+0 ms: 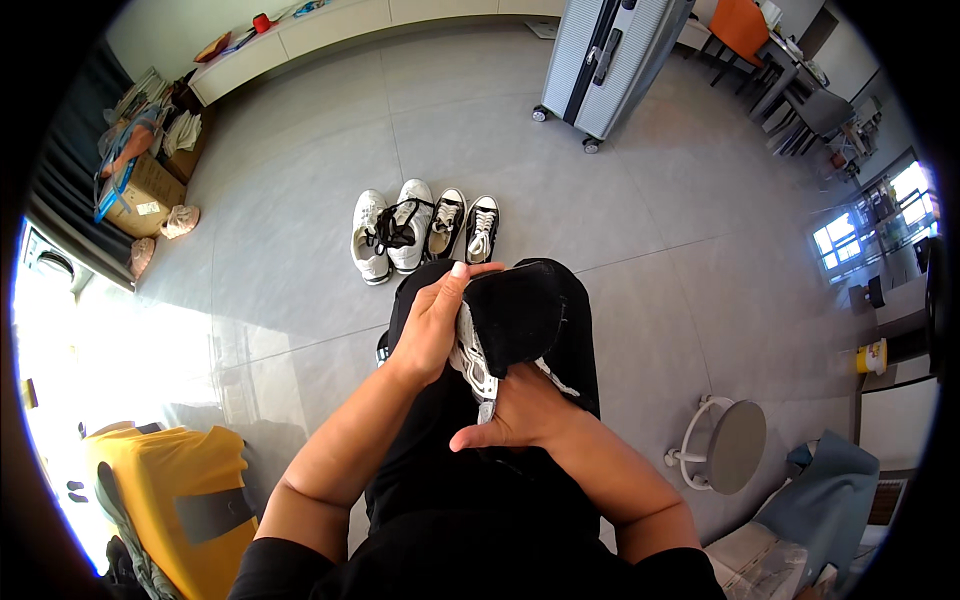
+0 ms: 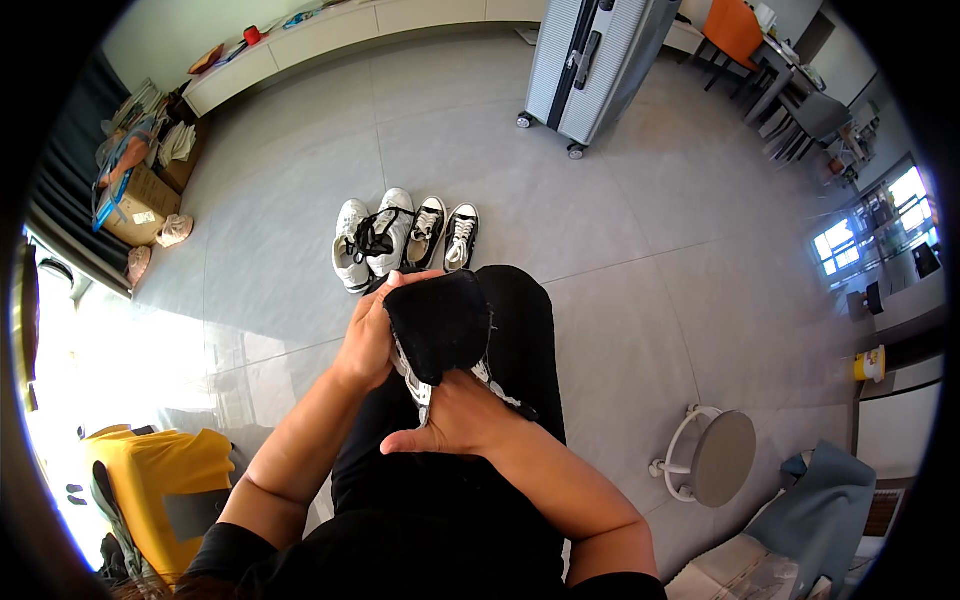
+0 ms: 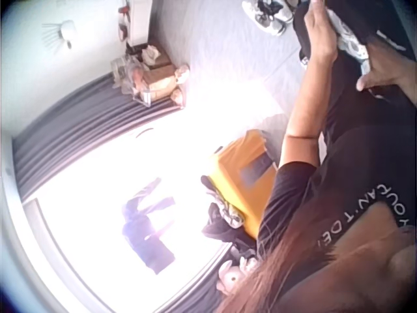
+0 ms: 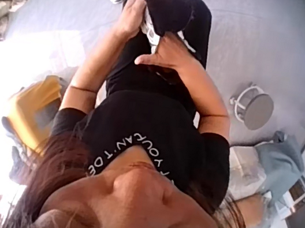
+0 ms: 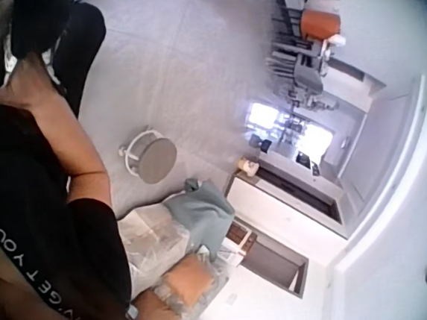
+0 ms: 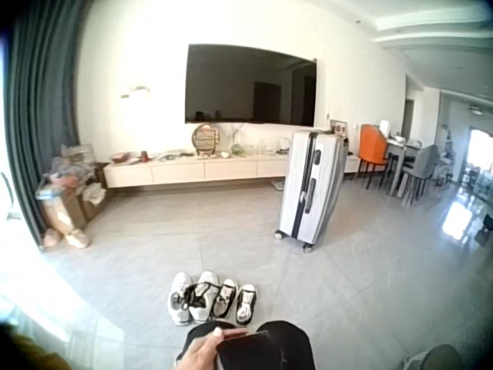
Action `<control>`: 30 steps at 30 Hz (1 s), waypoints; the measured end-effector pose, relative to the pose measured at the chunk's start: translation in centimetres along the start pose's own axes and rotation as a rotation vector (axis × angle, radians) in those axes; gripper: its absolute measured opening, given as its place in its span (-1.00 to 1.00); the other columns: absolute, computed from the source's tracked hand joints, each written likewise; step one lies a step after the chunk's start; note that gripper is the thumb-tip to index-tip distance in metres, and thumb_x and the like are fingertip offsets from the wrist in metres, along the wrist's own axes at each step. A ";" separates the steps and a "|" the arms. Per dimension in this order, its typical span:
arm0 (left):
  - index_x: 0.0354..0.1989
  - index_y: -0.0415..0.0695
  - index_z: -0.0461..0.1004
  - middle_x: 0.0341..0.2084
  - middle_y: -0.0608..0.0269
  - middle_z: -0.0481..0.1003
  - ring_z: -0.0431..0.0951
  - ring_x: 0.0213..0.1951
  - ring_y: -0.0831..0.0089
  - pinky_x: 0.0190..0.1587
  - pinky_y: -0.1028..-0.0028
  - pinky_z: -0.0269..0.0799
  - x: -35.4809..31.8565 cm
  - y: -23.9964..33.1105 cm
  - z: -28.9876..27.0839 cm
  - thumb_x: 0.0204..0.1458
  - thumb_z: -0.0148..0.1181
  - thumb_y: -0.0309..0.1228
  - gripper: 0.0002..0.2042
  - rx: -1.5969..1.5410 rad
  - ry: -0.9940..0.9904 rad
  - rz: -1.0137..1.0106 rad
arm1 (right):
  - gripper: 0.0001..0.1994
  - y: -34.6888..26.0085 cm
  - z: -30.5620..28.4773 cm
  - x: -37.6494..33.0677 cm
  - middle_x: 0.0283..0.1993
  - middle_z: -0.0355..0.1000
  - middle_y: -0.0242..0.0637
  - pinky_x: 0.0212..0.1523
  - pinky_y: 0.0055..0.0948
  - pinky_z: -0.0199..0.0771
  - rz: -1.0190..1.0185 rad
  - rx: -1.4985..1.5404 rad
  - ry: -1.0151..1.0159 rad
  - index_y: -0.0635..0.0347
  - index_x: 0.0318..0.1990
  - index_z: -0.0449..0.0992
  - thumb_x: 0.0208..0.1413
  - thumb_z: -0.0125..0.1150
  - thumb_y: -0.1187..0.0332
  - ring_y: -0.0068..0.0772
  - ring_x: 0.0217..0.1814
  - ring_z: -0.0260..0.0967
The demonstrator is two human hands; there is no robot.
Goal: The person cleans a shoe by hand, first unlacing it, then removing and wiping an insole with a cloth, and finally placing the insole back inside and re-lacing the shoe.
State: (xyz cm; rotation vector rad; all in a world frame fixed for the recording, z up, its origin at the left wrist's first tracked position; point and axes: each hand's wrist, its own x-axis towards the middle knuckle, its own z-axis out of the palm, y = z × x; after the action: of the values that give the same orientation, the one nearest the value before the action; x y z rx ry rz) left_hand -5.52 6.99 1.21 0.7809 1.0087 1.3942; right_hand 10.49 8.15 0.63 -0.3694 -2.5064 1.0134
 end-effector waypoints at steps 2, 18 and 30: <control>0.05 -0.35 0.38 -0.14 0.13 0.51 0.49 -0.11 0.47 0.00 0.49 0.38 -0.3 -0.6 0.0 0.32 -0.27 -0.08 -0.48 -0.081 0.055 0.000 | -0.07 -0.1 -0.2 0.3 0.17 0.22 0.26 0.27 -0.10 0.09 0.054 0.089 -0.053 0.47 0.19 0.18 -0.01 0.04 -0.33 0.23 0.26 0.11; -0.12 -0.33 0.43 -0.26 0.18 0.54 0.55 -0.26 0.49 -0.15 0.49 0.47 0.0 -2.3 -1.4 0.30 -0.21 -0.09 -0.53 -0.250 0.148 -0.087 | -0.63 0.8 -0.2 -3.0 -0.01 0.32 0.08 0.07 -0.19 0.29 0.154 0.391 0.099 0.39 -0.03 0.43 -0.04 0.05 0.45 0.07 0.06 0.28; 0.06 -0.36 0.38 -0.17 0.19 0.51 0.48 -0.14 0.53 -0.02 0.55 0.38 0.0 -0.8 0.4 0.32 -0.27 -0.10 -0.49 -0.041 0.069 -0.065 | -0.88 2.2 2.5 -1.9 -0.48 0.43 -0.06 -0.41 -0.26 0.36 0.172 0.008 0.424 0.25 -0.42 0.50 -0.15 0.25 0.44 0.01 -0.42 0.42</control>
State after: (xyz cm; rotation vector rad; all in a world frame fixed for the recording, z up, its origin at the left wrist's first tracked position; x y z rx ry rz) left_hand -4.81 6.95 0.64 0.6685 1.0471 1.3898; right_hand 11.21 7.44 -3.04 -0.7253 -2.1151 0.8959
